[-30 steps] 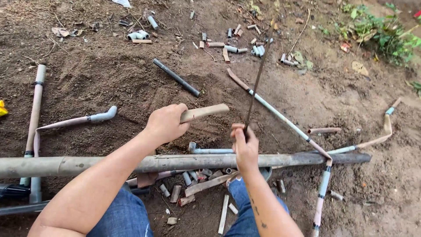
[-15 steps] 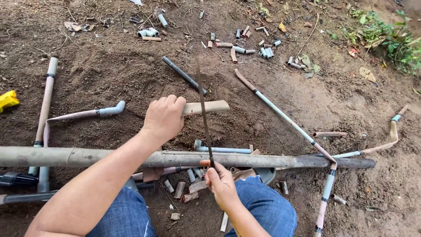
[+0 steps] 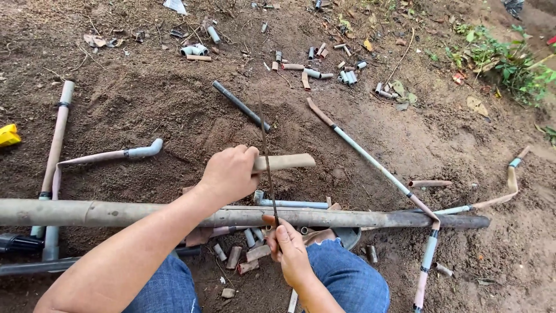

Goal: A person uses a handheld hacksaw blade to cut through a plastic pipe while sitting on the ground.

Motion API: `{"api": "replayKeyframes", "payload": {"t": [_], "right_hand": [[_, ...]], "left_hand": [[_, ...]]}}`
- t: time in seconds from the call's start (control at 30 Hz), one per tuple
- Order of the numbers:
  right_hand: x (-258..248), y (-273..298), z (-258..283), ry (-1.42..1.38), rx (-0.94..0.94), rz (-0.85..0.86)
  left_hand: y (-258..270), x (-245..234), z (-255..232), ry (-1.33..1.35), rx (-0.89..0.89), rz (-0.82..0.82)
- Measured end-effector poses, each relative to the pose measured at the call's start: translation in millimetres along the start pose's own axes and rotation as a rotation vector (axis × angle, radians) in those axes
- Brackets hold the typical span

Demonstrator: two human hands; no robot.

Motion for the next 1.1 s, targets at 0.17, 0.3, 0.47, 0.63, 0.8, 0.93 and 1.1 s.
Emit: {"api": "replayKeyframes", "payload": {"t": [0.17, 0.3, 0.47, 0.63, 0.8, 0.93, 1.1], "right_hand": [[-1, 11, -4, -0.040, 0.040, -0.005], [9, 11, 15, -0.096, 0.040, -0.076], [11, 5, 15, -0.264, 0.103, -0.143], [3, -9, 11, -0.387, 0.160, -0.197], [10, 3, 22, -0.170, 0.173, -0.218], [-11, -4, -45, -0.236, 0.094, -0.167], [0, -1, -10, -0.214, 0.161, -0.152]], "left_hand": [[-3, -5, 1, -0.083, 0.023, -0.057], [1, 12, -5, -0.089, 0.046, -0.079], [-3, 30, -13, -0.122, 0.035, 0.183], [4, 53, -28, -0.352, 0.061, 0.527], [-23, -2, -17, -0.116, -0.144, 0.494], [-16, 12, 27, -0.061, -0.379, 0.487], [-21, 13, 19, -0.021, -0.248, 0.377]]}}
Point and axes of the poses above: each hand's wrist, its own y-axis away from the middle knuckle, its own x-axis out of the palm, z = x × y, the point moved 6 cm from there along -y, towards the middle knuckle, and after that the axes turned 2 degrees about -x, right-handed, at the moved point
